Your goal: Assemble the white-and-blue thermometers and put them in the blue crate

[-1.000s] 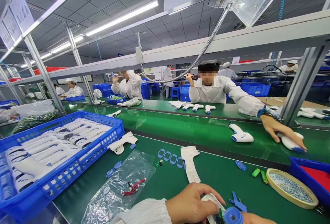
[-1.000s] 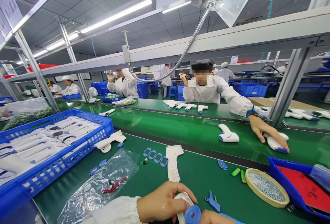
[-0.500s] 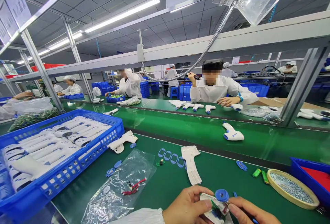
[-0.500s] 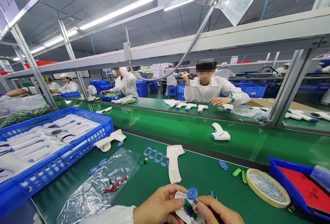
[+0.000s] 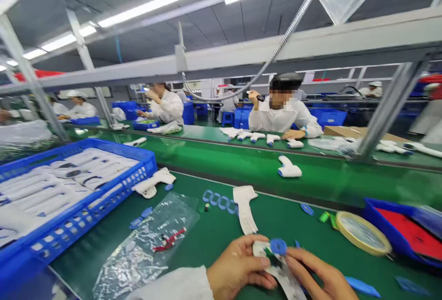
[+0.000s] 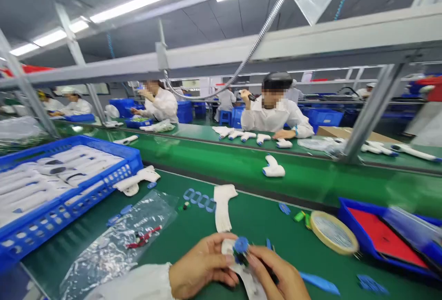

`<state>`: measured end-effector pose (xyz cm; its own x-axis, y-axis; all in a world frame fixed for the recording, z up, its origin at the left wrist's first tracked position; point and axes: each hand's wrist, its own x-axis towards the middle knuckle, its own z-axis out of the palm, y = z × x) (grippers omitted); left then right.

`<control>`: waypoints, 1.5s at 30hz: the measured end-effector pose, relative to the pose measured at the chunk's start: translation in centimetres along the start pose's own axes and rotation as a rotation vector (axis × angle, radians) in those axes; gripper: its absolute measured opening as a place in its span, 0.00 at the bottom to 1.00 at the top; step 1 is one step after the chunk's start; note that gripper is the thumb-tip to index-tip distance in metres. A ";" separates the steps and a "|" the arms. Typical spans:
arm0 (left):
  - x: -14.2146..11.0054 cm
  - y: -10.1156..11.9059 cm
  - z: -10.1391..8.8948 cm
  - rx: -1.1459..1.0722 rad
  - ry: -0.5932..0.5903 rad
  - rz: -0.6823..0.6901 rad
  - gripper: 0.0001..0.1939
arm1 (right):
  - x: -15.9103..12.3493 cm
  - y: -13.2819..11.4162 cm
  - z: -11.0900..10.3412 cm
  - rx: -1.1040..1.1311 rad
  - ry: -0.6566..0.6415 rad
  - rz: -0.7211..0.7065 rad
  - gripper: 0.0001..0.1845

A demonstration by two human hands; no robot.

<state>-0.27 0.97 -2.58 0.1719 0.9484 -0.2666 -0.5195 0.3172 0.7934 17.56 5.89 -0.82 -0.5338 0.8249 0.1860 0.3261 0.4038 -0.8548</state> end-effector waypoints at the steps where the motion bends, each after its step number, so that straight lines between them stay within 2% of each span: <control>1: -0.4 0.2 0.3 0.015 0.014 -0.006 0.30 | -0.1 -0.4 -0.1 -0.030 0.019 -0.026 0.12; 4: -1.1 1.1 0.9 0.067 0.022 -0.020 0.27 | -0.2 -1.1 -0.1 -0.087 0.021 -0.118 0.12; 8: -1.2 1.9 0.8 0.111 0.001 -0.072 0.26 | -0.1 -0.9 0.2 -0.106 0.044 -0.180 0.11; 21: -1.3 1.9 0.9 0.153 -0.023 -0.072 0.30 | 0.0 -0.3 1.4 -0.374 0.108 -0.326 0.12; 28: -1.3 1.8 0.8 0.155 -0.026 -0.074 0.31 | 0.1 -0.7 1.5 -0.377 0.116 -0.301 0.08; 33: -1.3 1.8 0.9 0.151 -0.017 -0.080 0.31 | 0.2 -0.9 1.5 -0.385 0.098 -0.232 0.07; 45: -1.0 2.1 0.9 0.176 -0.040 -0.105 0.30 | 0.6 -2.2 0.9 -0.454 -0.027 -0.076 0.08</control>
<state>-0.82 0.65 -0.17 0.2524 0.9081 -0.3341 -0.3433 0.4069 0.8465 15.81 5.18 0.72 -0.5872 0.7784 0.2221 0.5912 0.5998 -0.5392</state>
